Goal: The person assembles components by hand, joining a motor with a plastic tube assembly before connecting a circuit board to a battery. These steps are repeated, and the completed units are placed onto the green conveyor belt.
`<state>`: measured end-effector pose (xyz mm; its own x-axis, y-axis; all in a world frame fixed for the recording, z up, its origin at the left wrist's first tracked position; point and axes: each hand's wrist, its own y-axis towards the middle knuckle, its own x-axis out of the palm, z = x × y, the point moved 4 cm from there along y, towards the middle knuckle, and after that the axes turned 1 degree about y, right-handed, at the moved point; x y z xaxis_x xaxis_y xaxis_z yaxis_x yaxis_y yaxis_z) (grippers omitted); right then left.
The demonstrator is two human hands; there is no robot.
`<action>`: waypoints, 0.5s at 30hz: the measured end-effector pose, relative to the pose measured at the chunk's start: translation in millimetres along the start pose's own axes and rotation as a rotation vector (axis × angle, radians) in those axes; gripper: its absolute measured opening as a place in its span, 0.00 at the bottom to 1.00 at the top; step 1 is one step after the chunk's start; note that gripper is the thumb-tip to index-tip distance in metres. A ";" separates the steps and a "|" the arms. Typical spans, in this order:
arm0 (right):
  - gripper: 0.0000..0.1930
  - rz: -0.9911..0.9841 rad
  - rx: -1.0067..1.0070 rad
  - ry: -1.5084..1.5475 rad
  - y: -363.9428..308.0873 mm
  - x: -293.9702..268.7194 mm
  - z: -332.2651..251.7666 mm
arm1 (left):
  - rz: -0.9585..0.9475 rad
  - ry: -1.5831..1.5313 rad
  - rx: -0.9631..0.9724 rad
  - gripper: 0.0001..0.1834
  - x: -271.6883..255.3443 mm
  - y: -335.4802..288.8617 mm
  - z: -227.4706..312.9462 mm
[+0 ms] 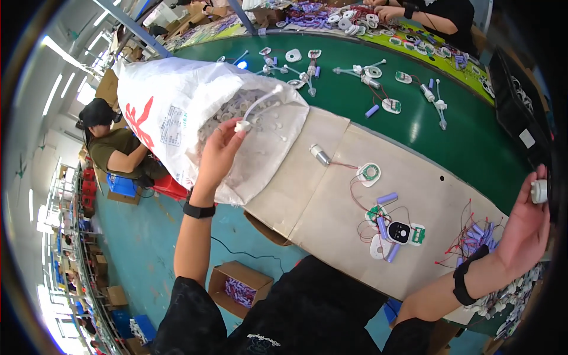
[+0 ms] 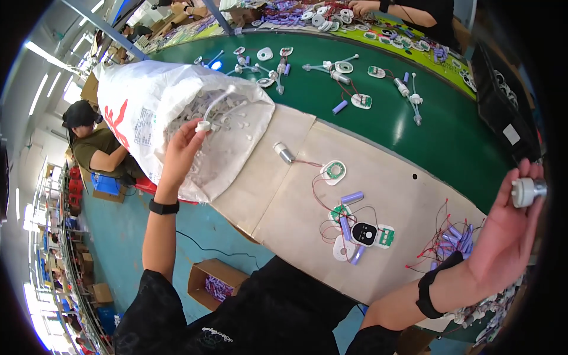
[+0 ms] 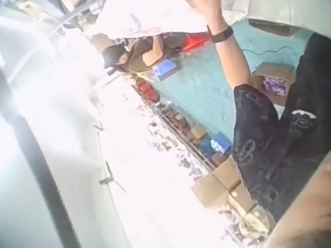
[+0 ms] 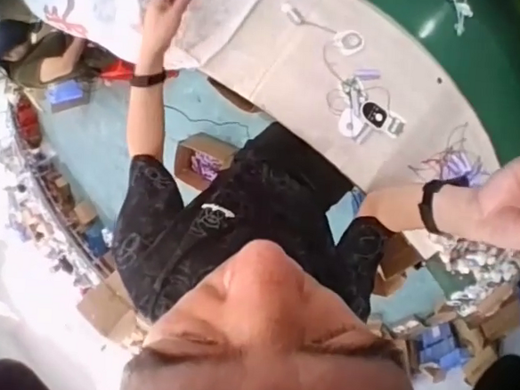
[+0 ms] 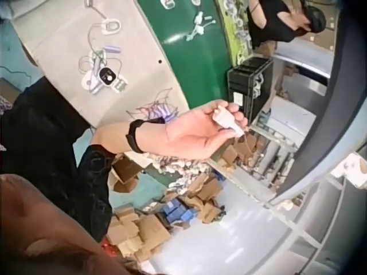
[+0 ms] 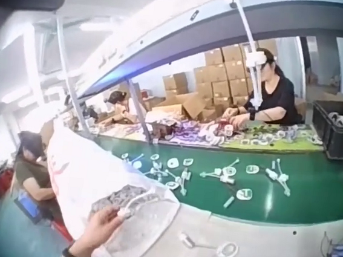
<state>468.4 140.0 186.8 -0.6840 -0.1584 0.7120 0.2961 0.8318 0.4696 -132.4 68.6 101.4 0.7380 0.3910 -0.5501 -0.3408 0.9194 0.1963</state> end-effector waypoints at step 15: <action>0.12 0.146 0.489 -0.009 -12.8 3.1 168.7 | -0.454 -0.834 -0.021 0.14 310.9 42.5 159.7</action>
<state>350.1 218.6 94.9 -0.6649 -0.0190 0.7467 0.0443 0.9969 0.0648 175.6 236.0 68.4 0.9778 -0.0915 0.1887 0.0762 0.9933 0.0868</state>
